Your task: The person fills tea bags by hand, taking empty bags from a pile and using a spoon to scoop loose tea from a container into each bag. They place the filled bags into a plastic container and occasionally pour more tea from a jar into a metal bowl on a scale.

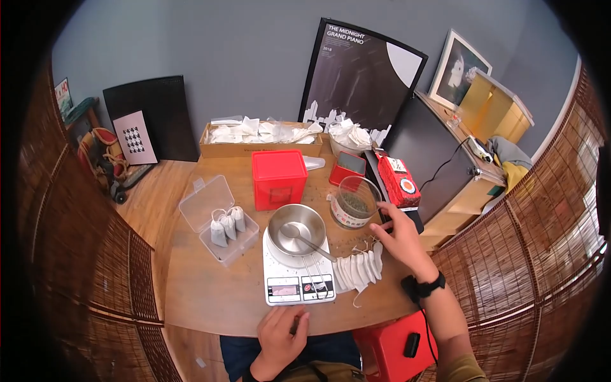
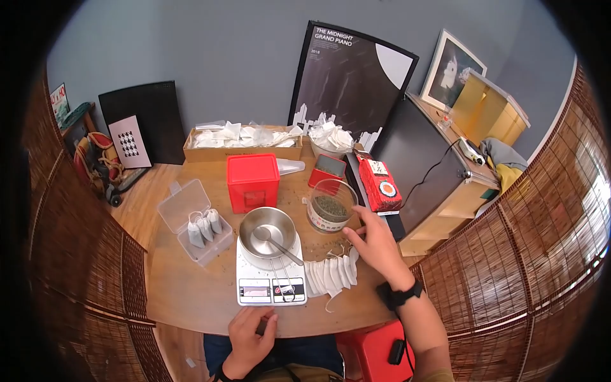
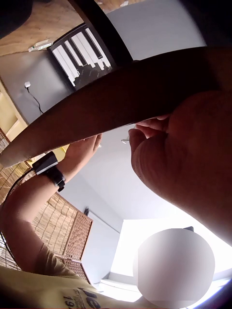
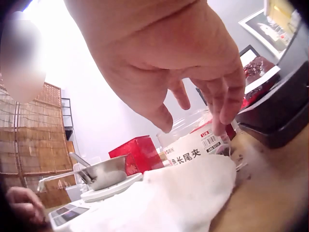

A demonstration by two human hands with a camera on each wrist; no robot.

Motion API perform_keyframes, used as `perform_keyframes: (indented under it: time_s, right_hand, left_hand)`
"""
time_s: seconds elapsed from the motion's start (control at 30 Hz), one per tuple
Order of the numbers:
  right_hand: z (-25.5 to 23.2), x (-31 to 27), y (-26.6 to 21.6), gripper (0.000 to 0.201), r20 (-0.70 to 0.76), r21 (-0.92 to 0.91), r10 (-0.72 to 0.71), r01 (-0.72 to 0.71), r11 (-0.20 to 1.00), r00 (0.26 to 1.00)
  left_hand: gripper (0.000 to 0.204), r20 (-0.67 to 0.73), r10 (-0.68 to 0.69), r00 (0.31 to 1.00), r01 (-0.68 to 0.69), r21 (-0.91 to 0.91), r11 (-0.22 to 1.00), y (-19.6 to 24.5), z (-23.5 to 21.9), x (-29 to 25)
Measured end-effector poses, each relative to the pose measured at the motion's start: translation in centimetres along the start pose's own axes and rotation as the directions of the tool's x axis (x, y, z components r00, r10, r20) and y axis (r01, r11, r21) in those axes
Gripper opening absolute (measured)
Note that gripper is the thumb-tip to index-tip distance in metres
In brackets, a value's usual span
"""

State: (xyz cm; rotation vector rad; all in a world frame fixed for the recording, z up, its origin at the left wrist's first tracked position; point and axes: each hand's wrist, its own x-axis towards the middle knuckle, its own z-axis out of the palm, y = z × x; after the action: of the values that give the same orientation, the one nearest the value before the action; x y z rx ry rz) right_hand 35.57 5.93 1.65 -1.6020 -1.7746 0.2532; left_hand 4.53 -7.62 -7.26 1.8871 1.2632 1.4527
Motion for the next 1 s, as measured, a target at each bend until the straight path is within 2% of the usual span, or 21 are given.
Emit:
perform_keyframes:
  time_s: [0.13,0.2,0.27,0.4,0.53,0.6,0.63,0.67,0.77,0.8,0.87,0.93,1.0]
  right_hand:
    - [1.6,2.2,0.3,0.033,0.159,-0.083,-0.024,0.038,0.996,0.987]
    - [1.7,2.5,-0.5,0.034,0.163,-0.072,-0.034,0.046,0.996,0.986]
    - [1.7,2.5,-0.9,0.035,0.067,-0.112,0.033,-0.025,0.993,0.997]
    - [1.8,2.0,-0.6,0.034,0.109,-0.113,0.007,0.005,0.994,0.994]
    - [1.5,1.1,0.2,0.036,0.1,-0.089,0.039,-0.03,0.996,0.994]
    - [1.1,-0.2,0.5,0.04,-0.028,-0.015,0.064,-0.064,0.998,0.998]
    - [1.1,-0.9,1.5,0.04,-0.107,-0.017,-0.006,0.004,1.0,0.994]
    - [0.6,-1.8,1.8,0.04,-0.103,-0.02,-0.005,0.003,1.0,0.995]
    - [-1.1,-5.1,0.0,0.035,0.013,-0.107,0.214,-0.211,0.972,0.977]
    - [-0.8,-6.0,0.2,0.035,0.016,-0.108,0.217,-0.214,0.971,0.976]
    - [-0.3,-7.7,0.6,0.033,0.074,-0.104,0.117,-0.109,0.989,0.99]
    - [-0.2,-8.5,0.6,0.027,0.096,-0.078,0.11,-0.103,0.992,0.989]
    - [-0.3,-8.9,-0.4,0.021,-0.003,-0.058,0.242,-0.241,0.969,0.97]
  left_hand:
    - [0.017,-0.004,0.012,1.0,-0.012,0.018,1.0,-0.2,0.0,-0.2]
    - [0.017,-0.01,0.013,1.0,-0.013,0.019,1.0,-0.3,0.0,-0.2]
    - [0.017,-0.009,0.009,1.0,-0.009,0.014,1.0,-0.4,0.1,-0.3]
    - [0.017,-0.009,0.008,1.0,-0.008,0.006,1.0,-0.3,0.1,-0.3]
    - [0.017,0.004,0.003,1.0,-0.003,0.0,1.0,-0.4,0.1,-0.3]
    - [0.017,0.009,0.002,1.0,-0.002,0.001,1.0,-0.3,0.0,-0.3]
    - [0.017,0.006,0.008,1.0,-0.008,0.005,1.0,-0.3,-0.1,-0.2]
    - [0.017,0.006,0.004,1.0,-0.004,0.002,1.0,-0.3,-0.1,-0.1]
    - [0.018,0.006,-0.004,1.0,0.005,-0.002,1.0,-0.2,-0.1,-0.1]
    - [0.018,0.009,0.002,1.0,-0.002,0.001,1.0,-0.1,-0.1,0.0]
    - [0.018,0.017,0.006,1.0,-0.006,0.004,1.0,-0.2,-0.1,0.0]
    - [0.018,0.013,0.034,0.999,-0.035,0.014,0.999,-0.4,0.0,-0.1]
    - [0.018,0.013,0.026,1.0,-0.026,0.009,1.0,-0.4,-0.1,0.0]
